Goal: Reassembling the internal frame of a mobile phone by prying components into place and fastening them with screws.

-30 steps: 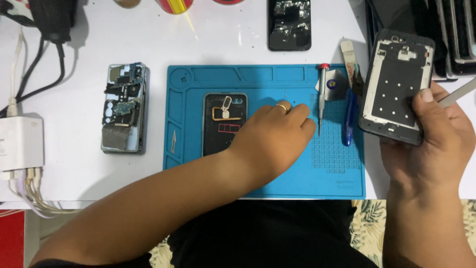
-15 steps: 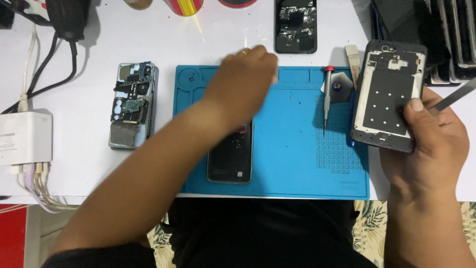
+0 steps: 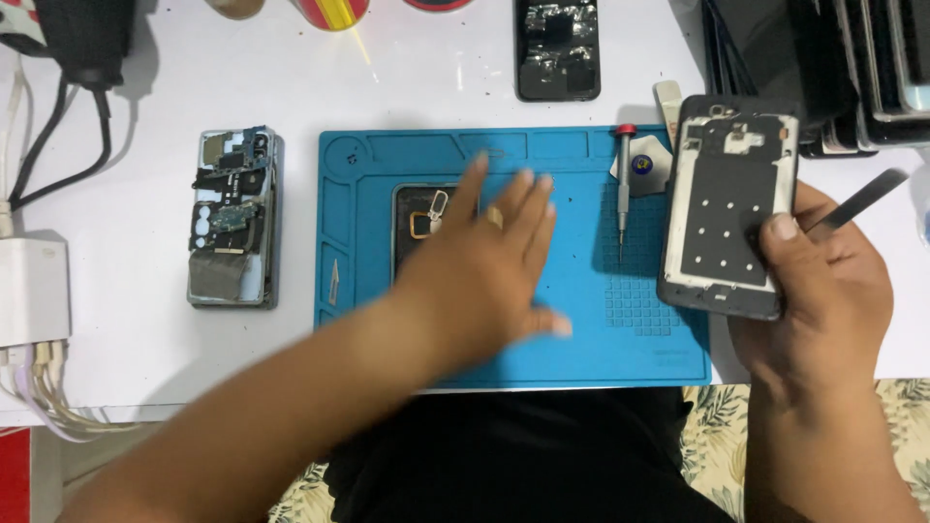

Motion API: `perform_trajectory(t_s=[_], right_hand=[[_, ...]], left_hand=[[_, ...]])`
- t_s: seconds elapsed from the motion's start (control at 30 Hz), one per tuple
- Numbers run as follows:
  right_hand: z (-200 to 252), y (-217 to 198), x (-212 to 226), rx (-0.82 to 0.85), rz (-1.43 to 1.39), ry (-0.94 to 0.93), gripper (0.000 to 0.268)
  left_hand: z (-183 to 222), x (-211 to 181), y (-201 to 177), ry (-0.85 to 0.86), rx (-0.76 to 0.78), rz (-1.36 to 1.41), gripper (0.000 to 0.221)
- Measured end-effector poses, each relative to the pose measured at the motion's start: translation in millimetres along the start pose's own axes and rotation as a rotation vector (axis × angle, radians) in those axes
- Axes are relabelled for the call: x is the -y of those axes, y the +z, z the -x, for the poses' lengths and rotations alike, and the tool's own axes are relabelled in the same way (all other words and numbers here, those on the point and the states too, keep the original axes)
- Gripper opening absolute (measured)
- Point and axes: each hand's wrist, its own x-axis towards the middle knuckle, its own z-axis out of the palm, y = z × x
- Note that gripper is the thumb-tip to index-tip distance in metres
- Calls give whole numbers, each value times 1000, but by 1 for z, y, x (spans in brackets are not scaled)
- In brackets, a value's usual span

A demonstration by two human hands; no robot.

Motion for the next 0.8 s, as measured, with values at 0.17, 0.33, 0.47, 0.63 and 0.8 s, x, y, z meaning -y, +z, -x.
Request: perform_trajectory(t_s=[0.17,0.33,0.47,0.63,0.8], right_hand=[[3,-4,3,-89,-31,-20,54],[1,-2,6,-64,-40,-75,57],[-1,-1,1,-91,-105,-64,52],[-1,-2,-4,-91,-56,-40,57],[-3,1,-3,-16,-75,-32,59]], left_hand=[[21,-69,16,7,42,70,126],[5,-56,1,-34,-176,270,108],[-22,-31,19,-170,-111,49,112],[-3,-34,9,-67,-50,108,109],[33,-47,-24,147,161,432,104]])
